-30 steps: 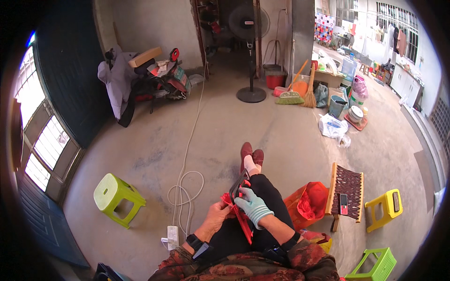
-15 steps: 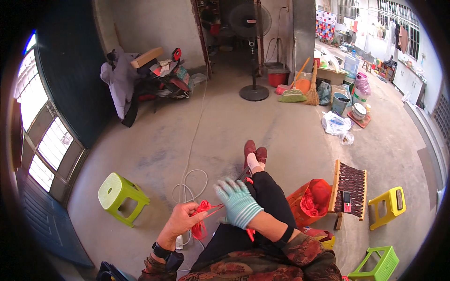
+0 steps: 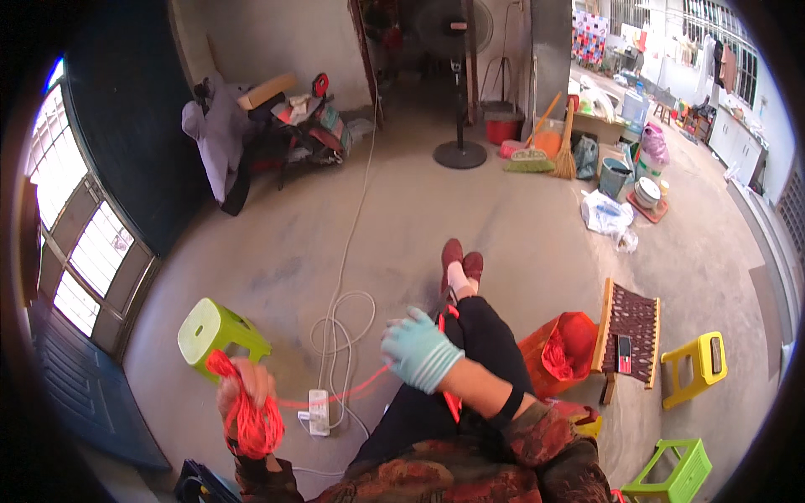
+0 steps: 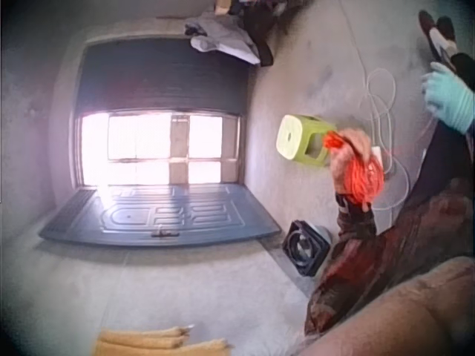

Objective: The recorder is winding red twine around a red plastic netting shuttle.

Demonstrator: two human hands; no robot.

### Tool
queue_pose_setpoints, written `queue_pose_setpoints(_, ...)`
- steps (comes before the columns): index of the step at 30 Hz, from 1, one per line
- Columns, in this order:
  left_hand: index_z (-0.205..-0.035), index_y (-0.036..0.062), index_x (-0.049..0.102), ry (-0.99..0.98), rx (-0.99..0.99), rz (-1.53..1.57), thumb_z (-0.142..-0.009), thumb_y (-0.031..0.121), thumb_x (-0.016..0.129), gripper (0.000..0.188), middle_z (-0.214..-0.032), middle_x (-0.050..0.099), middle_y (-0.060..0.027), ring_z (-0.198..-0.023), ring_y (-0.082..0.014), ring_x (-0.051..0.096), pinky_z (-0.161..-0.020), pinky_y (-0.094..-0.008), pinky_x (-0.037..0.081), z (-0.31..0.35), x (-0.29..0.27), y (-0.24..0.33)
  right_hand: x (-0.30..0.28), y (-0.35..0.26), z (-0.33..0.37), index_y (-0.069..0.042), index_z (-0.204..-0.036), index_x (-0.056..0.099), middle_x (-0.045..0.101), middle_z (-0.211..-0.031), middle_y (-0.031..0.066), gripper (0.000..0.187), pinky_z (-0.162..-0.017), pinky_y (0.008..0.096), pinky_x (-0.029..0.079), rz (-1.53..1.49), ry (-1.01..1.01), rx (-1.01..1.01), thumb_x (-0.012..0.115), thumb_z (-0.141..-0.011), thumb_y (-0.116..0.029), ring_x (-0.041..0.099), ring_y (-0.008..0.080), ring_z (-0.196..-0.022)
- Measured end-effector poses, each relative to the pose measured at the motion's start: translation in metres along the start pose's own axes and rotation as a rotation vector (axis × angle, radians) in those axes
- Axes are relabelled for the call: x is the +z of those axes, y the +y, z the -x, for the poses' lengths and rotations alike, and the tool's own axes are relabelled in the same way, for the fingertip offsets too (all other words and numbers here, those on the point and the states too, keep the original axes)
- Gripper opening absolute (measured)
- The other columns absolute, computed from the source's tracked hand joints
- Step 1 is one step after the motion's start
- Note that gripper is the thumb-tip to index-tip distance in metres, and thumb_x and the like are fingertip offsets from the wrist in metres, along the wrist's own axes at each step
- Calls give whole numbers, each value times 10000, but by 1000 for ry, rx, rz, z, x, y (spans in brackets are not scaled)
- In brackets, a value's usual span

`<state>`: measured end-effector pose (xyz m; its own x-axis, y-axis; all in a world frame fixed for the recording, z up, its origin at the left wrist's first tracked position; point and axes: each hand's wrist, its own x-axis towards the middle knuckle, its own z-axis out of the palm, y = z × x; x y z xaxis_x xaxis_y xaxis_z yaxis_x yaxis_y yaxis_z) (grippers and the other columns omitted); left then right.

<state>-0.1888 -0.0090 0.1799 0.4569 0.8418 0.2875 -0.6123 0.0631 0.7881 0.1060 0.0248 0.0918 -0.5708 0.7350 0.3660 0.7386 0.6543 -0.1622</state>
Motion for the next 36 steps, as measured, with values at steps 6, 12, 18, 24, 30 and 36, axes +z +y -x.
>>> queue_pose_setpoints(6, -1069, -26, 586, 437, -215, -416, -944, 115, 506, 205, -917, 621, -92, -805, -157, 613, -710, -294, 511, -33, -55, -55, -38, 26, 36, -19, -862, 575, 593, -731, 76, 130, -745, 360, 511, -1694, 359, 543, 581, -884, -147, 626, 235, -753)
queue_pose_setpoints(12, -1049, 5, 619, 204, -449, -697, -810, 182, 687, 305, -704, 602, 9, -623, -96, 554, -586, -259, 456, -59, -28, -166, -24, -3, 80, -6, -955, 595, 638, -868, 110, 128, -762, 379, 541, -1842, 441, 641, 572, -896, -117, 645, 210, -751)
queue_pose_setpoints(18, -1023, -5, 618, 201, -392, -1035, -725, 218, 748, 394, -655, 577, 16, -625, -75, 537, -594, -264, 451, -68, 14, -213, -46, -39, 88, -20, -907, 603, 618, -748, 73, 95, -595, 284, 484, -1972, 433, 670, 591, -852, -96, 546, 118, -605)
queue_pose_setpoints(24, -1081, -11, 566, 225, -339, -553, -785, 111, 694, 345, -854, 615, -37, -724, -108, 581, -668, -249, 477, -64, -4, -208, -75, -27, 81, -28, -1044, 592, 610, -710, 49, 214, -449, 208, 384, -1571, 422, 844, 561, -863, -138, 471, 72, -479)
queue_pose_setpoints(30, -1076, 9, 584, 216, 6, -618, -871, 27, 582, 206, -995, 640, -87, -913, -176, 627, -804, -335, 507, -93, -16, -150, -42, 76, 85, -58, -1074, 623, 671, -850, 92, 260, -552, 261, 492, -1190, 423, 848, 566, -821, -49, 584, 169, -568)
queue_pose_setpoints(36, -1055, 31, 611, -185, 91, -1596, -743, -19, 622, 316, -973, 634, -135, -820, -304, 630, -761, -362, 519, -95, -26, -199, 32, 41, 48, -145, -1015, 660, 620, -1092, 86, 271, -872, 383, 489, -160, 155, 538, 670, -757, -226, 584, 292, -1037)
